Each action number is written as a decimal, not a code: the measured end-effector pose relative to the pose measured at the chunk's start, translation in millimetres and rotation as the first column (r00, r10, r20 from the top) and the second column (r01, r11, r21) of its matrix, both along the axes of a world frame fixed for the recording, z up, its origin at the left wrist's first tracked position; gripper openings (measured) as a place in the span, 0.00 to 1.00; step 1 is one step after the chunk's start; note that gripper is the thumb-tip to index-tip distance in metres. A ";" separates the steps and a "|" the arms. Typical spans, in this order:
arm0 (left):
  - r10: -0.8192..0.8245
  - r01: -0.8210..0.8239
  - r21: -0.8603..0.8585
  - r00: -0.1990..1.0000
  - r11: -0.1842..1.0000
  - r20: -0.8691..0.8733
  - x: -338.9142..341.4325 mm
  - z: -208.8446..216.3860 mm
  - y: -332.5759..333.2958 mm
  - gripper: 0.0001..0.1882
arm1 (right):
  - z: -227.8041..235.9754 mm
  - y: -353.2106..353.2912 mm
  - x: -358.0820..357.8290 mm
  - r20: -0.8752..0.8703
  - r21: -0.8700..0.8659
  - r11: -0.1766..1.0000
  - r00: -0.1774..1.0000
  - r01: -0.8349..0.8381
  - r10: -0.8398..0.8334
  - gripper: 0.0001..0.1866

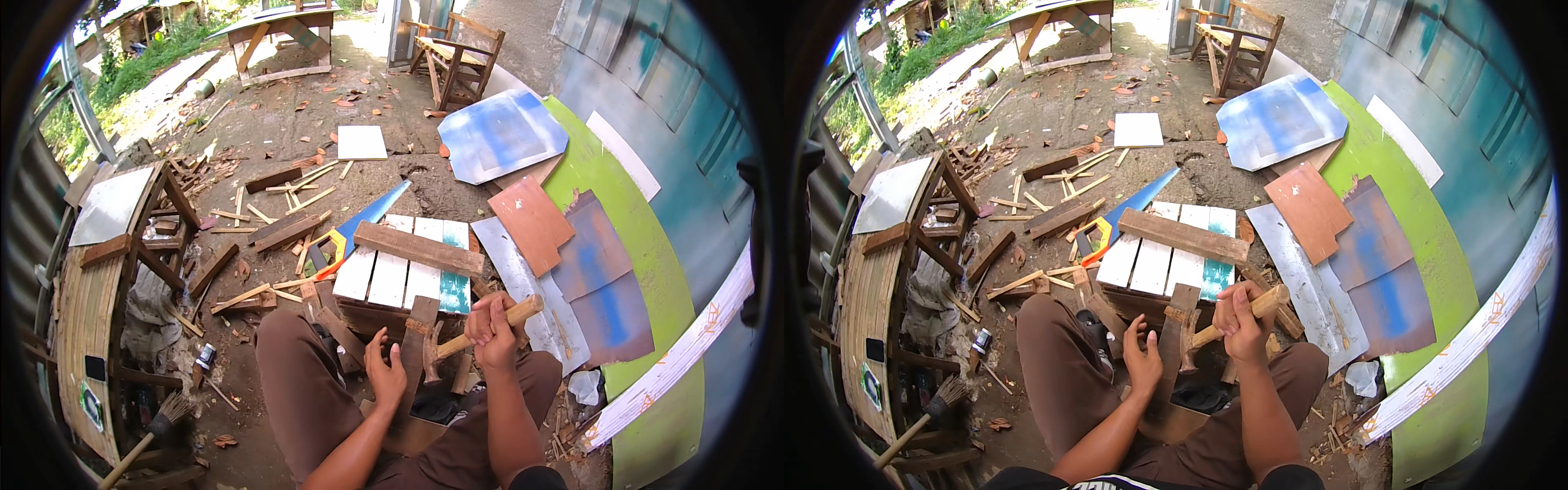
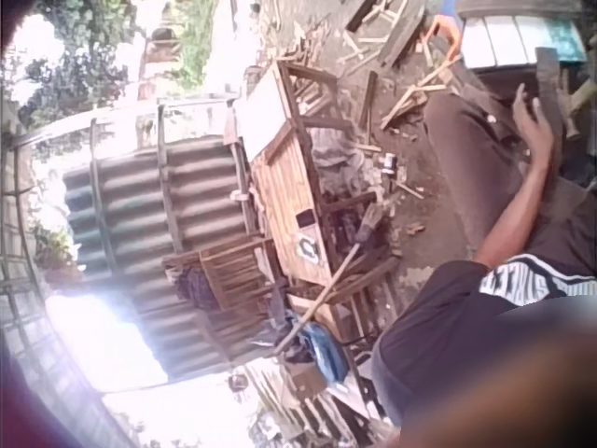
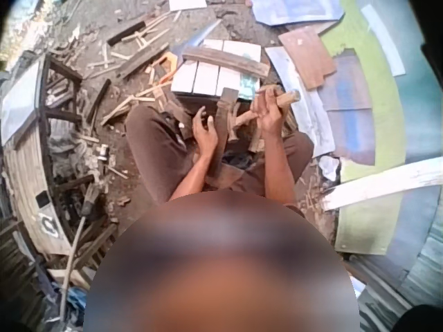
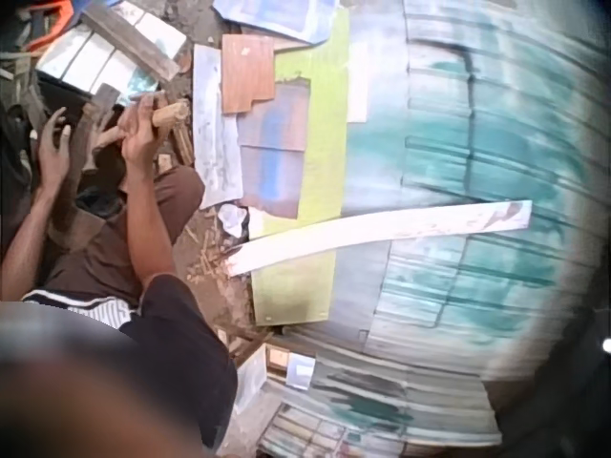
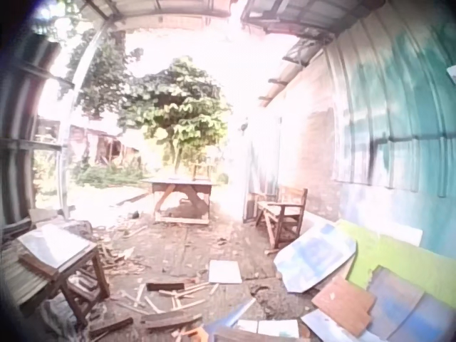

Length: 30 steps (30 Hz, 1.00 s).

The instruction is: The person sits on the ground and assembles small wooden pieces into a frame-like structure. They use a hammer to tap the pieces together and repeatedly check the fit of the joints.

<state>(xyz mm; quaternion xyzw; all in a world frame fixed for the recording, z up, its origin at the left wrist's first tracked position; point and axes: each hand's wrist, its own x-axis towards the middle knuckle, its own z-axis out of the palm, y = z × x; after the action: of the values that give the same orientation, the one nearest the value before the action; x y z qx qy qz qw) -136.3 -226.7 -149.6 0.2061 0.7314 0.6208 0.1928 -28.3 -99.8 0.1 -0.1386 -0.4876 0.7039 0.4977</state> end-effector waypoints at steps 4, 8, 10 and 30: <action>-0.207 0.250 0.123 0.936 0.960 -0.286 -29.0 -15.5 36.2 0.21 | 18.0 23.4 -31.5 0.181 -0.057 0.997 0.983 0.043 -0.032 0.18; -0.187 0.199 0.168 0.979 0.966 -0.083 -25.0 -21.5 41.4 0.17 | 30.6 53.2 -61.8 0.353 -0.184 0.978 0.935 0.103 -0.032 0.18; -0.163 0.167 0.149 0.986 0.975 -0.037 -21.2 -23.6 42.5 0.15 | 29.8 63.3 -75.4 0.414 -0.234 0.961 0.909 0.149 -0.041 0.19; -0.116 0.113 0.215 0.993 0.970 0.004 -23.1 -36.7 55.3 0.14 | 22.3 85.7 -107.3 0.432 -0.158 0.968 0.895 0.196 -0.111 0.18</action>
<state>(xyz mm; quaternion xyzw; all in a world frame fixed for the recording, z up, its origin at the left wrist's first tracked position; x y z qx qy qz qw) -159.4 -171.3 -186.3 0.2625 0.6456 0.6854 0.2108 -135.6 -14.1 22.4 -0.3732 -0.4985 0.6607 0.4192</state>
